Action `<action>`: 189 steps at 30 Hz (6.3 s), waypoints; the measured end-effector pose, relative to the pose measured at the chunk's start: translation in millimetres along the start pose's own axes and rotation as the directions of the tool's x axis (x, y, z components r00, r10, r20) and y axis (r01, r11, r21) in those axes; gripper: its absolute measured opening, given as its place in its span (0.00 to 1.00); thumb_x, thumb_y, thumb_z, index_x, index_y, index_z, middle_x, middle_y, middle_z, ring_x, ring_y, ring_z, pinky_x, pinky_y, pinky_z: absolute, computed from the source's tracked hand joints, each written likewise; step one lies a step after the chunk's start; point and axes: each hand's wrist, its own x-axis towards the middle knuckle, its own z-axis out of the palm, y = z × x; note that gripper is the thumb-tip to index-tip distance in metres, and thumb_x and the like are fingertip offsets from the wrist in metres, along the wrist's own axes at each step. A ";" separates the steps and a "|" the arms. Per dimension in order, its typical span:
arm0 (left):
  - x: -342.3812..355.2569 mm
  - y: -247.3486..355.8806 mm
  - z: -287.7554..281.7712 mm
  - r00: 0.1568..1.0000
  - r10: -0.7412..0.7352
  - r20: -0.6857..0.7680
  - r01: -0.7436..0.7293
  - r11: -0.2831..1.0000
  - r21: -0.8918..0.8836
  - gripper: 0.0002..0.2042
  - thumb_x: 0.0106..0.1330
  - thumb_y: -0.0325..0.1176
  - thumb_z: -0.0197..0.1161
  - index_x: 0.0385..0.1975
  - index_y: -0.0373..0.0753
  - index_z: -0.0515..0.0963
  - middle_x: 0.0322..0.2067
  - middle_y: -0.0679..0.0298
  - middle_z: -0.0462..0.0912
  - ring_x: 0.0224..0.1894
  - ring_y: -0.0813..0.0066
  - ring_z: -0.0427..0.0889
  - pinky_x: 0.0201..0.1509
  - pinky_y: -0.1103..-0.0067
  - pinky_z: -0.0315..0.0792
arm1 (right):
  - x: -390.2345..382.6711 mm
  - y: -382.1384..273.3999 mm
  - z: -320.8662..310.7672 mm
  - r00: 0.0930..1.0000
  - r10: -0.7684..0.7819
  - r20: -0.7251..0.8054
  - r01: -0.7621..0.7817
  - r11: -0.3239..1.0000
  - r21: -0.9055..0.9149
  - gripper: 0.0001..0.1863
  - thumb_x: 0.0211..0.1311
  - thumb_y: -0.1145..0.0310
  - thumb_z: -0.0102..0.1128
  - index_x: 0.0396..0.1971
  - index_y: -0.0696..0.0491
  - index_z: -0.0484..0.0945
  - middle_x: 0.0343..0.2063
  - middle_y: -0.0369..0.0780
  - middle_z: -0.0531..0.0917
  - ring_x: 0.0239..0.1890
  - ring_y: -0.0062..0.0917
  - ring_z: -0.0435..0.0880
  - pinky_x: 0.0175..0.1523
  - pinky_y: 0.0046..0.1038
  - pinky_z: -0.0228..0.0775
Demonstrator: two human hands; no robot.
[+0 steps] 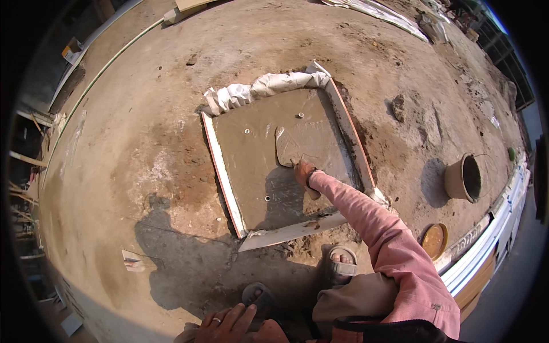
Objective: The person levels a wet concrete mixture inside a wooden frame using a trowel, smoothing the surface and pushing material into the corners.
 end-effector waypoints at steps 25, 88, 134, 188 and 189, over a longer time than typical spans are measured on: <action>18.0 0.7 -4.0 0.998 -0.063 0.005 0.063 0.998 -0.029 0.29 0.54 0.34 0.59 0.58 0.36 0.64 0.51 0.52 0.72 0.47 0.55 0.75 0.50 0.64 0.69 | -32.8 123.2 -5.6 0.859 0.511 0.028 -0.444 0.718 0.536 0.14 0.53 0.65 0.57 0.37 0.56 0.80 0.37 0.43 0.82 0.40 0.37 0.82 0.43 0.32 0.75; 11.9 9.5 -5.8 0.995 -0.048 -0.082 0.051 0.998 0.032 0.29 0.55 0.38 0.61 0.58 0.37 0.65 0.50 0.54 0.73 0.45 0.58 0.77 0.49 0.67 0.69 | 30.0 -4.8 -22.7 0.887 -0.124 -0.444 0.198 0.972 0.125 0.12 0.41 0.68 0.64 0.30 0.55 0.83 0.33 0.39 0.83 0.39 0.33 0.82 0.36 0.30 0.77; 0.3 4.6 4.8 0.988 -0.099 -0.115 0.111 0.989 0.099 0.29 0.58 0.48 0.59 0.58 0.43 0.67 0.52 0.60 0.73 0.44 0.67 0.77 0.49 0.71 0.71 | 60.8 89.0 -138.5 0.973 0.227 -0.042 -0.004 0.198 0.980 0.16 0.59 0.61 0.47 0.27 0.61 0.72 0.18 0.41 0.76 0.16 0.27 0.76 0.19 0.34 0.67; 17.0 28.0 -12.1 0.995 -0.071 -0.067 0.073 0.997 0.035 0.32 0.50 0.39 0.66 0.57 0.38 0.66 0.53 0.57 0.72 0.49 0.62 0.76 0.50 0.67 0.70 | -13.1 158.3 -22.1 0.765 0.641 -0.066 -0.505 0.659 0.557 0.14 0.60 0.64 0.49 0.35 0.55 0.83 0.34 0.47 0.83 0.41 0.39 0.83 0.41 0.36 0.76; 15.5 28.5 -11.4 0.996 -0.066 -0.059 0.069 0.997 0.045 0.31 0.51 0.39 0.65 0.57 0.38 0.66 0.53 0.57 0.72 0.49 0.62 0.75 0.50 0.67 0.70 | -13.3 158.6 -6.7 0.744 0.668 -0.004 -0.536 0.601 0.592 0.13 0.59 0.65 0.52 0.35 0.54 0.83 0.37 0.45 0.83 0.44 0.38 0.82 0.43 0.35 0.76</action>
